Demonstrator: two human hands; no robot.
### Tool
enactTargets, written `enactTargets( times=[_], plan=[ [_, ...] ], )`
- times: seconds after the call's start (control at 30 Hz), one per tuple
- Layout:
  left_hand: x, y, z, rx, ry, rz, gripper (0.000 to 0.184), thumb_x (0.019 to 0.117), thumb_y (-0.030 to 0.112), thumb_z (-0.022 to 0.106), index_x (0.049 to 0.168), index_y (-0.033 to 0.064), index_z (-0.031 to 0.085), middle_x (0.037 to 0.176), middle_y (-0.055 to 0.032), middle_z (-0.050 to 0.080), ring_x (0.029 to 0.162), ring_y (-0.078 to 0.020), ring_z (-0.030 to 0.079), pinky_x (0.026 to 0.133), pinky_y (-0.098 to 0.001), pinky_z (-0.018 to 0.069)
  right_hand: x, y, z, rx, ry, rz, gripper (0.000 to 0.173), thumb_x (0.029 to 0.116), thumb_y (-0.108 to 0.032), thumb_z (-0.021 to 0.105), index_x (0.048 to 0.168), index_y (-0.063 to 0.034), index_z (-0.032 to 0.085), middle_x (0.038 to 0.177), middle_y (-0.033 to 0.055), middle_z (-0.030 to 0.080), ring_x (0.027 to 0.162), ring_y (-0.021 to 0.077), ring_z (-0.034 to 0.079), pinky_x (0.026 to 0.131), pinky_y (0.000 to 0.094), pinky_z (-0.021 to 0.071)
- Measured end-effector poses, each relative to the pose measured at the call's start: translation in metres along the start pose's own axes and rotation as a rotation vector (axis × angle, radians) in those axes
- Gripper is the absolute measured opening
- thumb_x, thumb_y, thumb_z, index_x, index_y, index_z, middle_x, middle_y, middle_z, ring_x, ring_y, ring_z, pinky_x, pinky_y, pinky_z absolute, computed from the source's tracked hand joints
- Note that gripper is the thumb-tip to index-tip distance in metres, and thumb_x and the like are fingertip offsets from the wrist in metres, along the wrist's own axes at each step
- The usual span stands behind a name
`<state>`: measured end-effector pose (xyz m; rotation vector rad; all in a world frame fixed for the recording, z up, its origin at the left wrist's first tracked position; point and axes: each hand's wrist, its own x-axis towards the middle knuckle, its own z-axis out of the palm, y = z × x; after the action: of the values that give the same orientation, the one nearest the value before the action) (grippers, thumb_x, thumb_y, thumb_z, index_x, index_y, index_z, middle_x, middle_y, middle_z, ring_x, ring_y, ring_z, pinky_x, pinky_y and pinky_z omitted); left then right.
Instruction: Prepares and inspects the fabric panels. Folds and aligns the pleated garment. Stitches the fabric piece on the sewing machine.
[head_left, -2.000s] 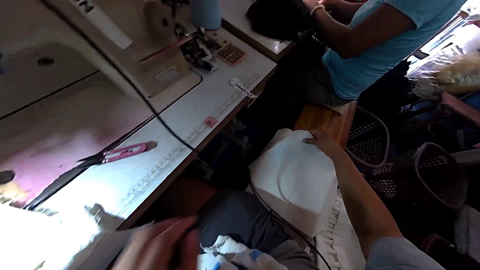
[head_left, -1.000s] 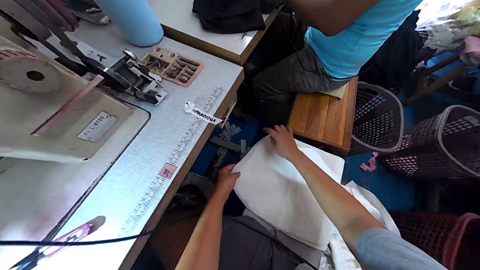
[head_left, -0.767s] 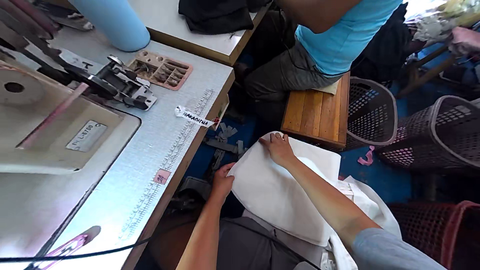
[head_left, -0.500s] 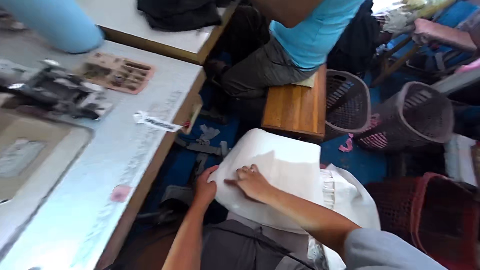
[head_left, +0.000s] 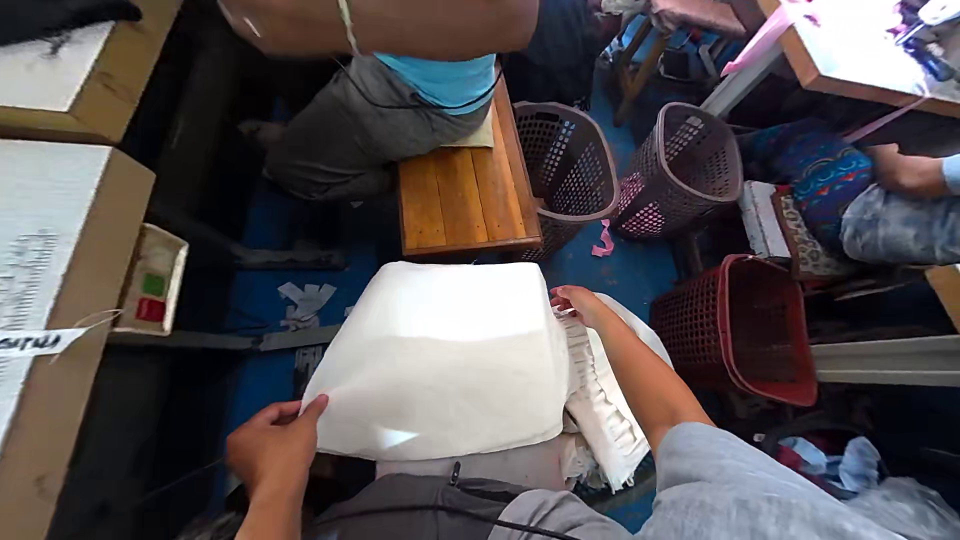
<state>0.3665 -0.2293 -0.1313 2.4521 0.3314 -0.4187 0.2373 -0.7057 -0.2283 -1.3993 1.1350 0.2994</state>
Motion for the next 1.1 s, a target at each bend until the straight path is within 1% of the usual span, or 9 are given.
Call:
enactTargets(
  times=[0.1, 0.23, 0.33, 0.4, 0.5, 0.6, 0.8, 0.93, 1.1],
  plan=[
    [-0.003, -0.004, -0.011, 0.116, 0.053, -0.015, 0.032, 0.0904, 0.023, 0.079, 0.108, -0.0029, 0.073, 0.106, -0.0262, 0.070, 0.103, -0.0412, 0.065, 0.094, -0.0624, 0.0459, 0.007, -0.002, -0.002, 0.022, -0.037, -0.034, 0.031, 0.1099, -0.025, 0.048, 0.128, -0.0062, 0.065, 0.102, 0.0074, 0.066, 0.087, 0.0154, 0.061, 0.079, 0.0336, 0.0493],
    [-0.007, -0.010, -0.016, 0.151, 0.098, -0.095, 0.032, 0.0894, 0.022, 0.080, 0.109, -0.0026, 0.073, 0.112, -0.0268, 0.070, 0.111, -0.0428, 0.064, 0.098, -0.0625, 0.0451, -0.002, -0.007, -0.001, 0.010, -0.125, 0.000, 0.031, 0.1108, -0.021, 0.042, 0.119, -0.0045, 0.067, 0.103, 0.0063, 0.068, 0.087, 0.0141, 0.062, 0.078, 0.0327, 0.0490],
    [-0.008, -0.017, -0.018, 0.131, 0.124, -0.133, 0.030, 0.0872, 0.019, 0.081, 0.109, -0.0002, 0.074, 0.115, -0.0264, 0.069, 0.114, -0.0428, 0.063, 0.098, -0.0624, 0.0451, -0.017, -0.012, 0.006, 0.052, -0.174, -0.057, 0.038, 0.1122, -0.029, 0.036, 0.114, -0.0048, 0.066, 0.094, 0.0040, 0.069, 0.081, 0.0128, 0.064, 0.073, 0.0304, 0.0508],
    [-0.011, -0.020, -0.019, 0.130, 0.131, -0.150, 0.030, 0.0864, 0.019, 0.081, 0.110, 0.0013, 0.075, 0.116, -0.0261, 0.069, 0.116, -0.0432, 0.062, 0.098, -0.0631, 0.0448, -0.033, -0.015, 0.012, 0.024, -0.203, -0.097, 0.035, 0.1108, -0.031, 0.044, 0.116, -0.0034, 0.064, 0.092, 0.0047, 0.066, 0.079, 0.0129, 0.063, 0.073, 0.0303, 0.0514],
    [-0.016, -0.022, -0.023, 0.139, 0.143, -0.177, 0.030, 0.0868, 0.017, 0.080, 0.110, 0.0002, 0.074, 0.117, -0.0269, 0.069, 0.116, -0.0445, 0.062, 0.098, -0.0642, 0.0447, -0.055, -0.023, 0.022, -0.116, -0.159, -0.289, 0.018, 0.1022, -0.013, 0.063, 0.109, 0.0032, 0.065, 0.088, 0.0095, 0.067, 0.074, 0.0135, 0.063, 0.071, 0.0305, 0.0536],
    [-0.022, -0.028, -0.028, 0.139, 0.133, -0.230, 0.029, 0.0880, 0.016, 0.078, 0.111, -0.0021, 0.072, 0.117, -0.0286, 0.067, 0.115, -0.0450, 0.062, 0.096, -0.0646, 0.0451, -0.056, -0.044, 0.031, -0.210, -0.076, -0.455, 0.016, 0.0999, -0.007, 0.064, 0.106, 0.0068, 0.066, 0.090, 0.0138, 0.066, 0.075, 0.0158, 0.062, 0.073, 0.0327, 0.0545],
    [-0.032, -0.045, -0.038, 0.166, 0.113, -0.294, 0.028, 0.0882, 0.017, 0.076, 0.109, -0.0011, 0.073, 0.117, -0.0289, 0.067, 0.114, -0.0451, 0.063, 0.095, -0.0662, 0.0465, -0.047, -0.066, 0.046, -0.292, -0.047, -0.341, 0.032, 0.1090, -0.010, 0.042, 0.129, -0.0062, 0.067, 0.084, 0.0090, 0.066, 0.060, 0.0105, 0.051, 0.059, 0.0278, 0.0440],
    [-0.035, -0.044, -0.040, 0.174, 0.103, -0.311, 0.029, 0.0897, 0.018, 0.073, 0.112, -0.0013, 0.072, 0.119, -0.0297, 0.067, 0.115, -0.0460, 0.062, 0.094, -0.0666, 0.0472, -0.062, -0.068, 0.060, -0.129, -0.143, -0.228, 0.045, 0.1073, -0.008, 0.039, 0.151, -0.0137, 0.050, 0.076, 0.0032, 0.057, 0.049, 0.0070, 0.039, 0.046, 0.0235, 0.0334],
    [-0.041, -0.027, -0.046, 0.216, 0.085, -0.303, 0.031, 0.0901, 0.015, 0.070, 0.117, -0.0005, 0.070, 0.124, -0.0289, 0.065, 0.120, -0.0453, 0.061, 0.096, -0.0659, 0.0464, -0.073, -0.054, 0.069, 0.044, -0.149, -0.154, 0.044, 0.1055, -0.009, 0.040, 0.148, -0.0103, 0.048, 0.071, -0.0013, 0.049, 0.046, 0.0048, 0.035, 0.042, 0.0203, 0.0292]
  ],
)
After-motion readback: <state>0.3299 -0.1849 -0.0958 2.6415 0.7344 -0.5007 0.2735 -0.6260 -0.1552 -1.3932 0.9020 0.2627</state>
